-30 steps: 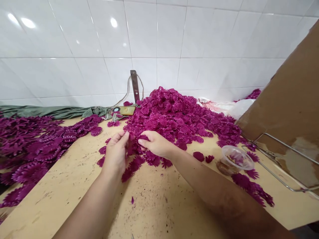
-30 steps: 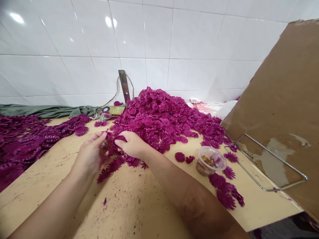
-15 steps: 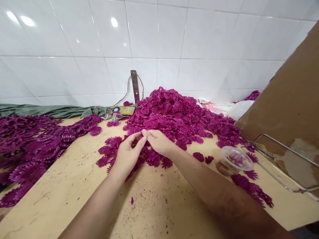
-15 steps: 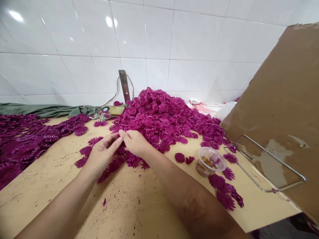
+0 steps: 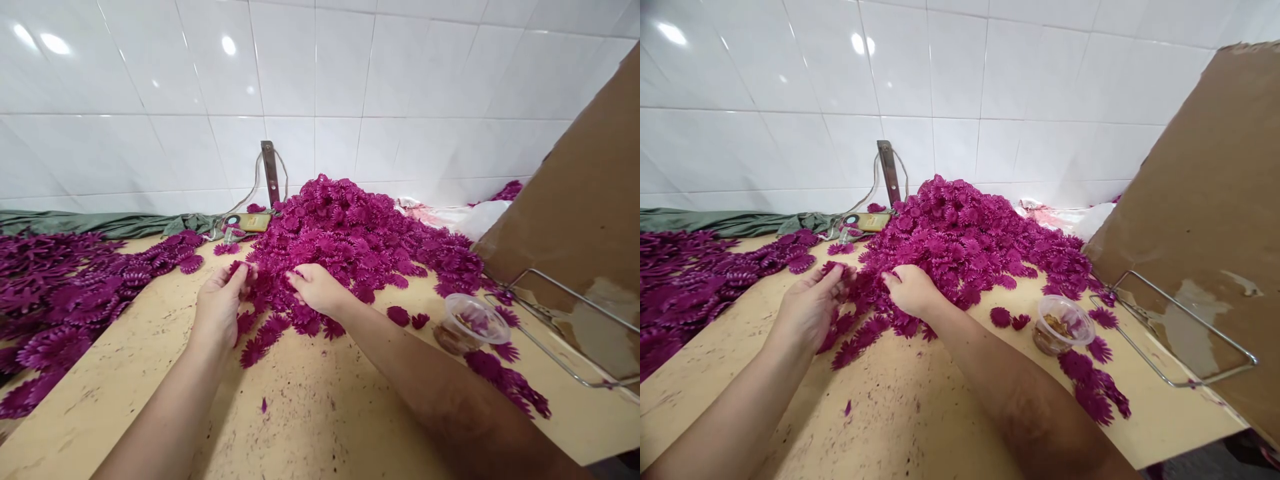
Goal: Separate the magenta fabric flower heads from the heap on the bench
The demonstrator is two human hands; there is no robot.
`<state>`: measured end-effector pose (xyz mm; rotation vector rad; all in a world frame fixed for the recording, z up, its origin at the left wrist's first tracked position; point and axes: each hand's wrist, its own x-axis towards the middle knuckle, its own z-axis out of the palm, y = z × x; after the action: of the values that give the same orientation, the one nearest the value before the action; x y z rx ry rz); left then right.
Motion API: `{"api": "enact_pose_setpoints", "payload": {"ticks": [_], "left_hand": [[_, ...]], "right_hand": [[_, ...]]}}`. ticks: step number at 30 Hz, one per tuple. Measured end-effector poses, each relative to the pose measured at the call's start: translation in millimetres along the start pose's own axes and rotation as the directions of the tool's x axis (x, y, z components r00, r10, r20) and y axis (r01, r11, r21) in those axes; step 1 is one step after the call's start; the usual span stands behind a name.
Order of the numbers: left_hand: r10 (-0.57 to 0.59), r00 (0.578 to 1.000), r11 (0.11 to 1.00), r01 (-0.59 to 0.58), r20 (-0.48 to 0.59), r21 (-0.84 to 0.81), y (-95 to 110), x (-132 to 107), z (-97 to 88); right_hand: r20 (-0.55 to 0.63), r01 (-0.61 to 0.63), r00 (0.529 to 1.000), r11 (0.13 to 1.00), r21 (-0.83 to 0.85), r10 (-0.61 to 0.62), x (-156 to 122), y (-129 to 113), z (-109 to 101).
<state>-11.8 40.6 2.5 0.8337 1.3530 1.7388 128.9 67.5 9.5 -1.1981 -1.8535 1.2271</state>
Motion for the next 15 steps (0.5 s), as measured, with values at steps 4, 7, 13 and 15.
{"api": "enact_pose_setpoints", "payload": {"ticks": [4, 7, 13, 15], "left_hand": [[0.233, 0.972, 0.896, -0.22, 0.013, 0.386, -4.8, 1.1, -3.4], [0.334, 0.934, 0.773, -0.35, 0.131, 0.529, -3.2, -10.8, 2.9], [0.219, 0.92, 0.886, -0.327, 0.324, 0.33, -2.7, -23.0, 13.6], [0.175, 0.948, 0.948, -0.235, 0.266, 0.215, -4.3, -20.3, 12.4]], "right_hand": [[-0.148, 0.013, 0.989, 1.0, -0.014, -0.015, 2.4, 3.6, -2.8], [-0.108, 0.001, 0.994, 0.995, 0.098, 0.01, 2.8, 1.2, -2.4], [0.137, -0.212, 0.976, 0.893, 0.397, 0.171, -3.3, -12.7, 0.5], [0.191, -0.246, 0.966, 0.85, 0.466, 0.174, -6.8, -15.8, 0.4]]}}
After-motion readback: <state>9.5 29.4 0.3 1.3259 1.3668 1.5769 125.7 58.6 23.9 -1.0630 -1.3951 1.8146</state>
